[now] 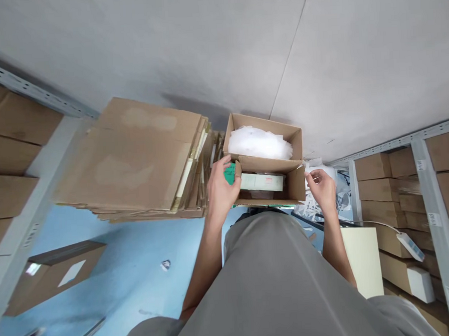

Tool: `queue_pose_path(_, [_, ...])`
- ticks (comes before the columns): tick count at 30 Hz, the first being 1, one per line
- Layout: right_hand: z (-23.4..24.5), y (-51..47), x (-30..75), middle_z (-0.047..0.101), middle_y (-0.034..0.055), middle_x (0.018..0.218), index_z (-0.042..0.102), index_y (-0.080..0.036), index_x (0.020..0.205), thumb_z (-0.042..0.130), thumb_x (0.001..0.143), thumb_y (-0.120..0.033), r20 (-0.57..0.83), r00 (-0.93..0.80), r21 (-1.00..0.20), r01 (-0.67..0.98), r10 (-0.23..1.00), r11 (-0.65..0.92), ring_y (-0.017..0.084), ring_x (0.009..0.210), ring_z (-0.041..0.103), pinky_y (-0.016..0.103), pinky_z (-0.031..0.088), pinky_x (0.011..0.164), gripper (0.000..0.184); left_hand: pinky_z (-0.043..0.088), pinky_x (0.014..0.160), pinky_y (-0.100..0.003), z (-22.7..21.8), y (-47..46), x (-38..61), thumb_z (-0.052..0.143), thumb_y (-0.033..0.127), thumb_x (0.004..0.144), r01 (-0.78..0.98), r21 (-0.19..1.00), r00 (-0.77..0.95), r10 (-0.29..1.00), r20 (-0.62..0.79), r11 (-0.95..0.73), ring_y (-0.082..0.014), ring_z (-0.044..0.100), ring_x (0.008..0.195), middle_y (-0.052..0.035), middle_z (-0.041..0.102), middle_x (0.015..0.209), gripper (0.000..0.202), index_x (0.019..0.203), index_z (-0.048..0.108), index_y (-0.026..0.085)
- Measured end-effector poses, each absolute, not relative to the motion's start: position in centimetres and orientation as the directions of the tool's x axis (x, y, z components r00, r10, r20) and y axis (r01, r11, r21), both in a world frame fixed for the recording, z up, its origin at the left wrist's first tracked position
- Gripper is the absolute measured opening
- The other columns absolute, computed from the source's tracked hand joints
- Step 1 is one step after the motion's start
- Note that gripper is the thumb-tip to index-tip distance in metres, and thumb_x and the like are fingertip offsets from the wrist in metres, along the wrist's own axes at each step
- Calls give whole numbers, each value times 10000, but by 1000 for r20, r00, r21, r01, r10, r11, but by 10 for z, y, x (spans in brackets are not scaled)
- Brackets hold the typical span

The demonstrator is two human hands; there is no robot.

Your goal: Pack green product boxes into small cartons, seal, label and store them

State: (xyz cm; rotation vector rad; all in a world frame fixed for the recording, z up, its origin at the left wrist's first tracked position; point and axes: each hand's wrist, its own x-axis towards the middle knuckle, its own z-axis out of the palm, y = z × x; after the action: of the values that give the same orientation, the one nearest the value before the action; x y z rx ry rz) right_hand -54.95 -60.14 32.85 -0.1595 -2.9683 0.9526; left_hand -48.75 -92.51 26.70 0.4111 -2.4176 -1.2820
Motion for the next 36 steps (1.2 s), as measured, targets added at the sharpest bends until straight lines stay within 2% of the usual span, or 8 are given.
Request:
queue_pose_path(3, [345,-613,-590,839,100,906,759,-215,1013,583,1052,-736,68,-997,-568,-16,27,823,265,781,775,365,575,780,551,579,1265,-456,279,-921,-512,608,133,1020,19,790,-935,-268,231,613,-291,672,1499,-101,637,1641,519,1508,684,291])
queue_pose_path(6, [354,-640,-645,862,111,991,787,-191,1089,580,1118,-599,74,-982,-540,-185,-173,821,253,853,790,346,583,827,458,580,1262,-463,283,-920,-528,569,151,1064,54,753,-959,-175,222,656,-302,692,1469,-86,695,1567,367,1321,793,286])
queue_pose_path(10, [345,-701,-712,892,99,1098,834,-189,1208,668,1118,-412,-117,-846,-415,-434,-520,800,280,1033,828,350,585,923,292,619,1190,-401,278,-917,-532,562,224,1112,34,782,-959,-201,202,623,-267,773,1322,-64,792,1405,324,1307,812,291])
queue_pose_path(15, [299,-787,-765,882,144,1238,775,-150,1459,783,1068,-342,-325,-514,-296,-742,-794,601,334,1241,797,379,574,1032,435,614,1203,-381,276,-911,-528,565,245,1131,-38,788,-948,-272,167,615,-240,782,1328,-36,803,1436,318,1277,840,312])
queue_pose_path(23, [220,-864,-815,798,235,1461,727,-85,1508,809,1017,-194,-547,-477,-65,-795,-688,603,326,1316,783,385,584,1106,510,638,1175,-371,276,-909,-527,601,244,1141,-66,807,-940,-308,146,587,-219,806,1286,-25,818,1430,304,1290,856,319])
queue_pose_path(27, [207,-869,-816,806,291,1409,817,-62,1356,725,1036,-167,-575,-442,-75,-810,-689,582,378,1318,781,406,580,1112,349,658,1137,-374,271,-907,-523,618,249,1142,-35,819,-923,-332,193,573,-218,818,1253,-36,824,1413,287,1286,857,315])
queue_pose_path(31, [220,-856,-807,792,278,1450,810,-81,1368,654,1077,-202,-573,-407,-98,-827,-711,553,384,1340,768,411,576,1091,351,660,1141,-387,267,-907,-520,616,239,1140,-36,822,-918,-344,198,569,-219,816,1260,-36,825,1409,288,1273,859,319])
queue_pose_path(36, [274,-809,-783,867,192,1265,800,-150,1313,621,1095,-267,-382,-485,-225,-776,-786,589,345,1187,809,370,563,987,306,655,1146,-382,268,-908,-521,631,246,1132,-40,821,-918,-345,194,569,-222,817,1256,-32,834,1384,275,1262,862,316])
